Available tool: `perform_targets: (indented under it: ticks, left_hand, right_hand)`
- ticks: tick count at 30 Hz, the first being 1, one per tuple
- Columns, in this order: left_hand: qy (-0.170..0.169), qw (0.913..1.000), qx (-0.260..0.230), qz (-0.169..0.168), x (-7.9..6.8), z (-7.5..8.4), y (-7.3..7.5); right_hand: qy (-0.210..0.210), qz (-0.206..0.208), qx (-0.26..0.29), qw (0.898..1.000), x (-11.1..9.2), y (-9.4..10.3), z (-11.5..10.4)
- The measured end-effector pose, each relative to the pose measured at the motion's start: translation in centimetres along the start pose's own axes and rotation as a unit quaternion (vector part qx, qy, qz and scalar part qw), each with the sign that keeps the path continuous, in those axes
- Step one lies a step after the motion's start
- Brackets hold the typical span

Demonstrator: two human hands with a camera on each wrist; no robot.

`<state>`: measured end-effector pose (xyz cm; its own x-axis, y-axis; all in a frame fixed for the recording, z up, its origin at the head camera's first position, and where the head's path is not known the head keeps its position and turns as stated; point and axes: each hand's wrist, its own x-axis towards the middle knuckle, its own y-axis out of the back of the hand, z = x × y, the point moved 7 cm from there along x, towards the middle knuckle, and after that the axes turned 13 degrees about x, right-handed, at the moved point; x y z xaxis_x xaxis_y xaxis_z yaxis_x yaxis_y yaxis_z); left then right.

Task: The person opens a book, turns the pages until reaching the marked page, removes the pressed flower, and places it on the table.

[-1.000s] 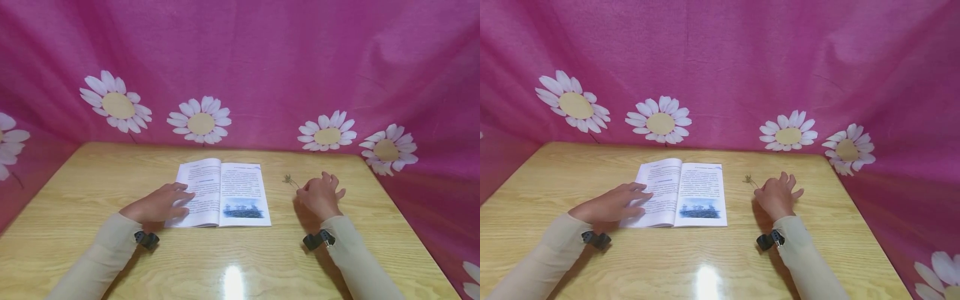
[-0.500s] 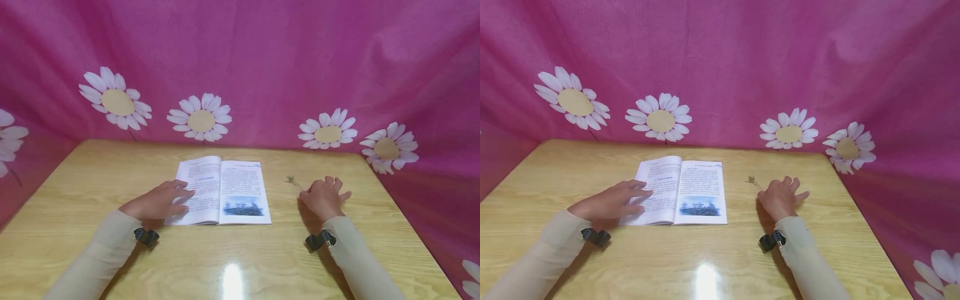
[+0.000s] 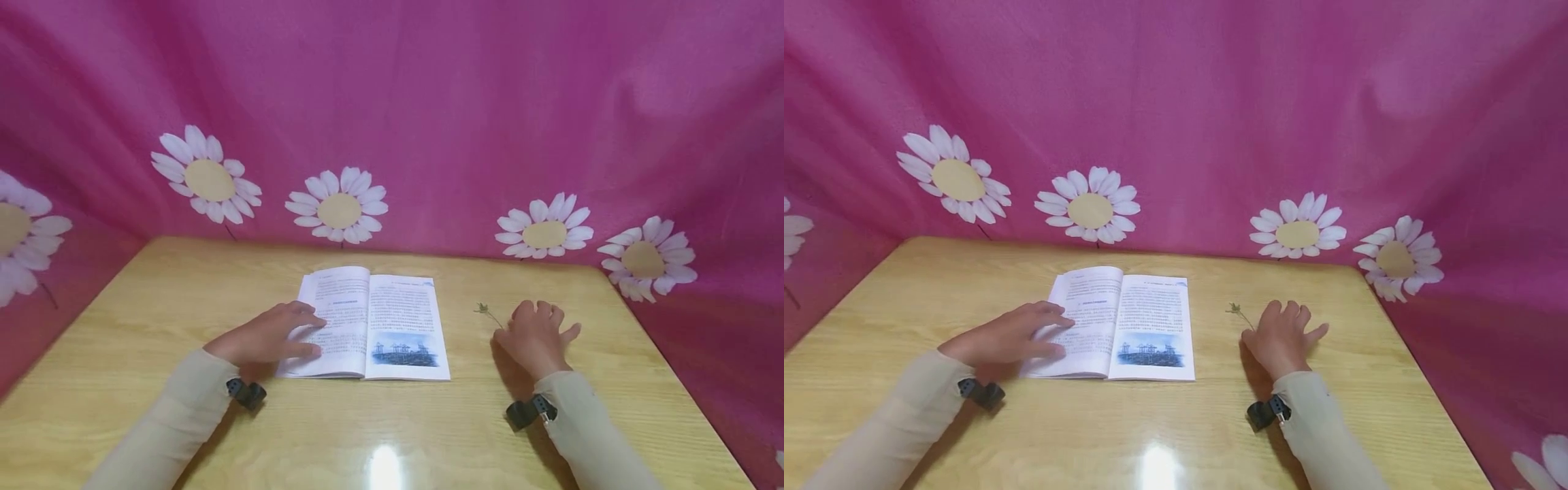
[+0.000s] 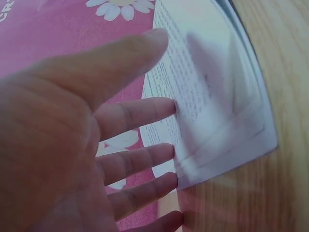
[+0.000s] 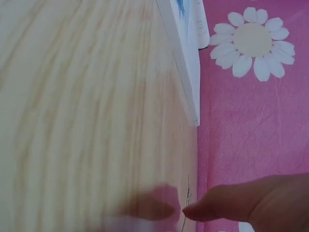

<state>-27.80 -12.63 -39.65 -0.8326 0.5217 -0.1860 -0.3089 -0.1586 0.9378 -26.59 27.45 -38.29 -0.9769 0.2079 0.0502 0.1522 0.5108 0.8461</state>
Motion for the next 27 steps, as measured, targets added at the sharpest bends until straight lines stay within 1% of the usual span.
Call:
perform_targets:
  ticks: [3, 5, 7, 10, 14, 18, 20, 23, 27]
  left_hand:
    - [-0.009, 0.9997, -0.009, 0.021, 0.1, 0.0, -0.1]
    - [-0.015, 0.9987, -0.008, 0.049, 0.3, 0.0, 0.1]
    - [-0.016, 0.9970, -0.006, 0.076, 0.4, -0.1, 0.4]
    - [0.005, 0.9945, -0.017, 0.104, 0.6, -0.5, 0.8]
    - [0.038, 0.9894, -0.039, 0.135, 0.8, -1.2, 1.2]
    - [0.061, 0.9840, -0.035, 0.163, 0.8, -1.8, 1.5]
    - [0.071, 0.9826, -0.029, 0.169, 0.7, -2.0, 1.7]
    - [0.087, 0.9821, -0.032, 0.164, 0.7, -2.2, 1.8]
    - [0.104, 0.9810, -0.072, 0.147, 0.9, -2.4, 1.7]
  right_hand:
    - [0.006, 0.000, 0.010, 1.000, -0.3, -0.4, -0.2]
    - [0.020, -0.002, 0.024, 1.000, -0.3, -0.5, -0.9]
    - [0.038, -0.013, 0.041, 0.998, -0.3, -0.8, -1.8]
    - [0.057, -0.042, 0.062, 0.996, -0.4, -1.4, -3.2]
    - [0.068, -0.070, 0.071, 0.993, -0.5, -2.2, -4.5]
    - [0.074, -0.089, 0.071, 0.991, -0.5, -2.8, -5.4]
    - [0.079, -0.097, 0.071, 0.990, -0.4, -3.1, -5.7]
    - [0.089, -0.107, 0.070, 0.988, -0.5, -3.4, -6.1]
    - [0.109, -0.128, 0.055, 0.984, -0.8, -4.2, -6.3]
